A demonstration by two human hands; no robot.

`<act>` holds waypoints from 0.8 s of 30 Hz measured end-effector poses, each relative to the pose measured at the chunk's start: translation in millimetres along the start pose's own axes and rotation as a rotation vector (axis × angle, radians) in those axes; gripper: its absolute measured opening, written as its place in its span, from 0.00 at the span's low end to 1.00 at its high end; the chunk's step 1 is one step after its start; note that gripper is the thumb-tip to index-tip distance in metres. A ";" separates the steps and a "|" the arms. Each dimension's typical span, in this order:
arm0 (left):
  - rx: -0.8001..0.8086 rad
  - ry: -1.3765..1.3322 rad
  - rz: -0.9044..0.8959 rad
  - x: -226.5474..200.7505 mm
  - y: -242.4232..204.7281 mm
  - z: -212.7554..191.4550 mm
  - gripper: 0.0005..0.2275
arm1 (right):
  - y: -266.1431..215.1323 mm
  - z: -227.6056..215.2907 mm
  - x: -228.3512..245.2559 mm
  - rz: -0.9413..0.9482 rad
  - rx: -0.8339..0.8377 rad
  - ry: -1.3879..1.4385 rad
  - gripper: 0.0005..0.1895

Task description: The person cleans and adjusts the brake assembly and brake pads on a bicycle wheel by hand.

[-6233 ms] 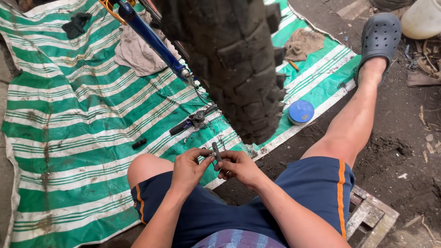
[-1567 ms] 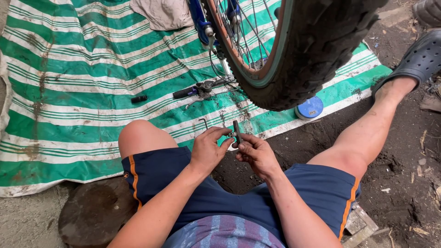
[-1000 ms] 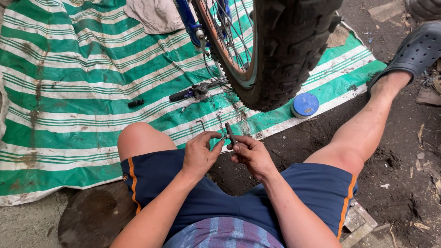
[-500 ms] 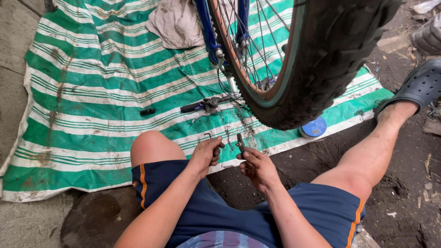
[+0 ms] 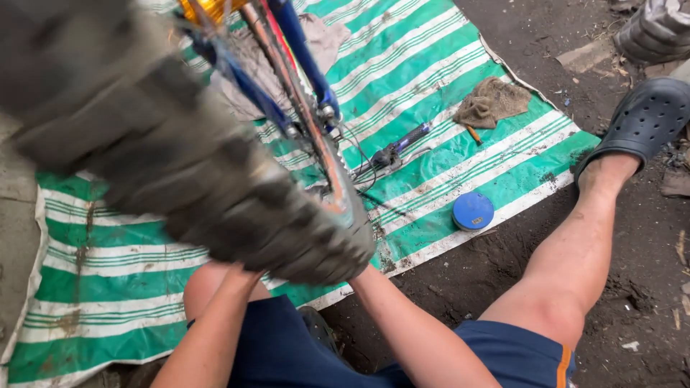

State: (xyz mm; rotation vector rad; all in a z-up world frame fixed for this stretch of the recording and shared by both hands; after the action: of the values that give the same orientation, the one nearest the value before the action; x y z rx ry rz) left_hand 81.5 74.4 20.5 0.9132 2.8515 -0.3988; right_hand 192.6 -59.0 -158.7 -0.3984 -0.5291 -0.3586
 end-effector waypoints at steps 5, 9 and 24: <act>-0.064 0.060 -0.063 4.9 26.1 -44.7 0.15 | 31.7 -15.6 14.0 0.098 -0.052 -0.110 0.21; -0.218 0.005 -0.028 -21.2 51.7 -86.5 0.15 | 53.2 -25.9 7.2 0.200 -0.081 -0.217 0.19; -0.099 -0.403 -0.179 51.5 0.0 -58.8 0.18 | 17.2 -65.3 126.5 0.215 -0.270 -0.398 0.21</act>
State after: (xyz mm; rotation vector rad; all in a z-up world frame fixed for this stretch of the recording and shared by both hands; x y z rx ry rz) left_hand 37.8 119.6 66.9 0.4934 2.5577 -0.4026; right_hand 328.8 -102.2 -145.6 -0.7902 -0.8213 -0.1403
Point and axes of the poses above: each hand's wrist, its own y-axis towards the middle knuckle, its own z-axis out of the palm, x = y × z, the point moved 6 cm from there along y, towards the middle knuckle, and after that the axes turned 7 degrees about y, right-handed, at the moved point
